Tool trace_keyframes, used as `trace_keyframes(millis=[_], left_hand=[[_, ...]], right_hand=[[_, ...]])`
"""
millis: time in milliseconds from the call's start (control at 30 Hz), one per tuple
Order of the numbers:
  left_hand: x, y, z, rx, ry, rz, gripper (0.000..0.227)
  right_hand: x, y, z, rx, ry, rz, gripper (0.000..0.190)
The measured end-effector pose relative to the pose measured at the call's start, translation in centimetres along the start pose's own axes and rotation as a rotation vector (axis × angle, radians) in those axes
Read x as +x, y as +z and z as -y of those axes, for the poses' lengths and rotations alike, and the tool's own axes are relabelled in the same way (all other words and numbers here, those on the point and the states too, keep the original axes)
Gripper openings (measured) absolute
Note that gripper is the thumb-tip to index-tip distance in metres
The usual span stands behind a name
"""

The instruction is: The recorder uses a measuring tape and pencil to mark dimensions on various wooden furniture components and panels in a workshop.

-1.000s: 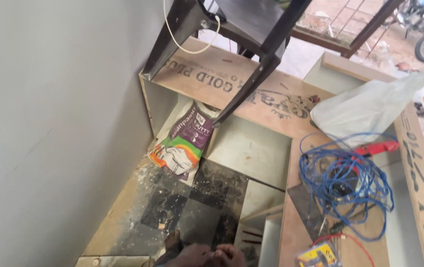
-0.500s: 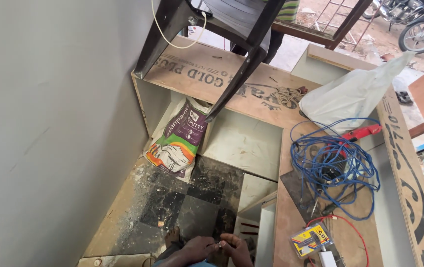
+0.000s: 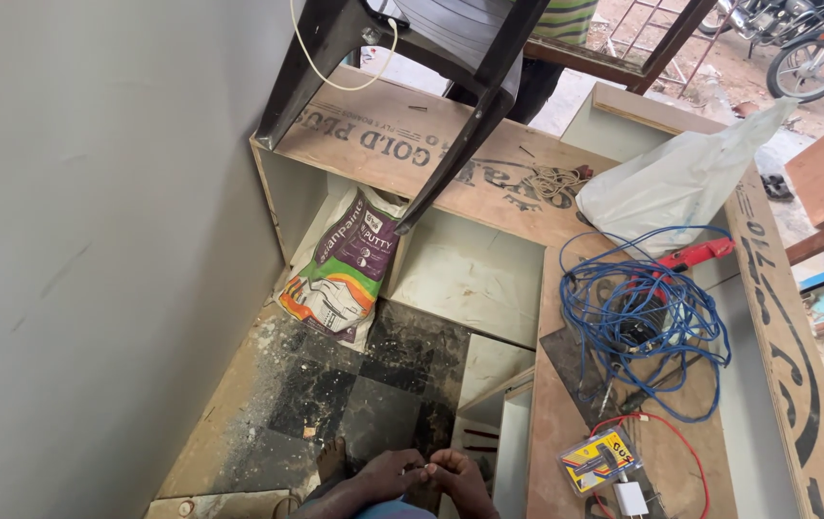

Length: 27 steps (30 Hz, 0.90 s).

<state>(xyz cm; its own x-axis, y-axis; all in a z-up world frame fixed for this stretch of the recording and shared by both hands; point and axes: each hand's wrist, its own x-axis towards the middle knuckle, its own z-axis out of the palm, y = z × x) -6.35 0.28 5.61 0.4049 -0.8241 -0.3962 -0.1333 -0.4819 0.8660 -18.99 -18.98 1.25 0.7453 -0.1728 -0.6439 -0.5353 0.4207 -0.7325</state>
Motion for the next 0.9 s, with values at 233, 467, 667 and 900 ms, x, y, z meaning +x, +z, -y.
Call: trace_keyframes(millis=[233,467,667,900], left_hand=[[1.0,0.7,1.8,-0.062,0.051,0.028,0.036],[1.6,0.7,2.6,-0.08,0.071,0.001,0.038],[1.1,1.1,3.1,-0.118,0.086,0.024,0.038],[0.5,1.3,2.8,-0.066,0.077,-0.006,0.04]], right_hand=[[1.0,-0.8,-1.2,0.123,-0.004,0.13,0.017],[2.1,-1.5,-1.3,0.001,-0.035,0.093,0.021],[1.7,-2.0,-1.8,0.017,0.086,0.126,0.024],[0.0,-0.4,-0.4,0.008,0.095,0.098,0.02]])
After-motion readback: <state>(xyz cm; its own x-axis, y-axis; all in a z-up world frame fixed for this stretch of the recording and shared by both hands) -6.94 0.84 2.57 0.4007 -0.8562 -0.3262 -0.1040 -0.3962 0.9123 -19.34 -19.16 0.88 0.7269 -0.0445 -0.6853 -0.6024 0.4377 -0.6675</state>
